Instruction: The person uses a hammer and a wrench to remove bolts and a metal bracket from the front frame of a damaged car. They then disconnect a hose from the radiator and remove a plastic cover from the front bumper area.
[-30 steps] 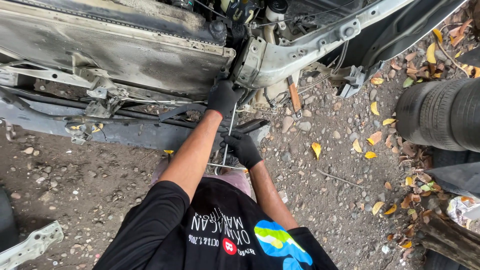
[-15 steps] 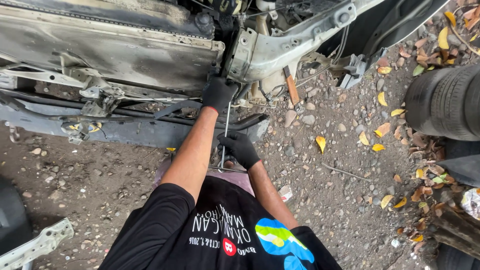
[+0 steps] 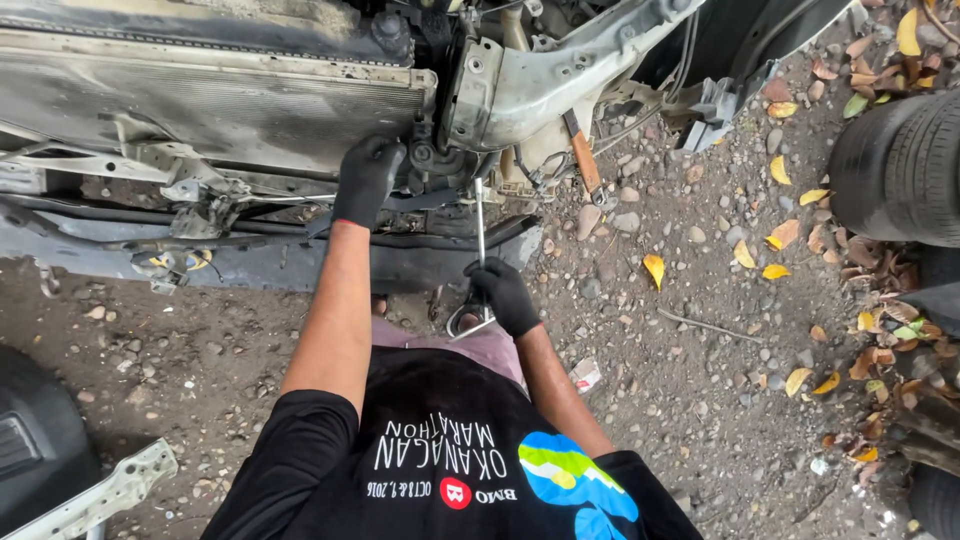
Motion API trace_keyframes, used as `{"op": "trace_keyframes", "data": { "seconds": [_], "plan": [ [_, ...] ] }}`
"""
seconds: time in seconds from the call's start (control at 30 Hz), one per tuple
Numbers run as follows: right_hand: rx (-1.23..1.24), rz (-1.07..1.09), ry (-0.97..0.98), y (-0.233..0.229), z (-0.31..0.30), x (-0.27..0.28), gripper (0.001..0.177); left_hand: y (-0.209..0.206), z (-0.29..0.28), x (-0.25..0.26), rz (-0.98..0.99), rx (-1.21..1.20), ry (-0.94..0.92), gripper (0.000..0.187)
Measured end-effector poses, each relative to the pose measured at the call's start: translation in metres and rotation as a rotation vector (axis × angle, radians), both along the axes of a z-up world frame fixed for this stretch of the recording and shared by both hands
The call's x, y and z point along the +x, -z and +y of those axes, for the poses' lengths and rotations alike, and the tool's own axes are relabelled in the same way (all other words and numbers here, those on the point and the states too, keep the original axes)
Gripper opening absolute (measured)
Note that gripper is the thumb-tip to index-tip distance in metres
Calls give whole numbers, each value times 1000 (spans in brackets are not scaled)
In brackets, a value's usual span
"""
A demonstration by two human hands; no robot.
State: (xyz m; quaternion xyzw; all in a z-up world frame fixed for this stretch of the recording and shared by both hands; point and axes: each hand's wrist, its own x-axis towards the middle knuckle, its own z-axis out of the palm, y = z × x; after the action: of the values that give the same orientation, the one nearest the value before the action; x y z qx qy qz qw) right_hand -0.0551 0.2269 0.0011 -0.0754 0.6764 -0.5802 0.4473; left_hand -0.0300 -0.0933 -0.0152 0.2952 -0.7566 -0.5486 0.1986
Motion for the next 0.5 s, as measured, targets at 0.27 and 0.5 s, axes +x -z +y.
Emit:
{"op": "trace_keyframes", "data": {
  "seconds": [0.27,0.5],
  "plan": [
    [-121,-30,215,-51,-48,-4,38,-95,48,21,41,-164,259,17],
    [-168,-149,342,-70,-76,19,26,-138,81,38,38,-286,674,22]
  ]
}}
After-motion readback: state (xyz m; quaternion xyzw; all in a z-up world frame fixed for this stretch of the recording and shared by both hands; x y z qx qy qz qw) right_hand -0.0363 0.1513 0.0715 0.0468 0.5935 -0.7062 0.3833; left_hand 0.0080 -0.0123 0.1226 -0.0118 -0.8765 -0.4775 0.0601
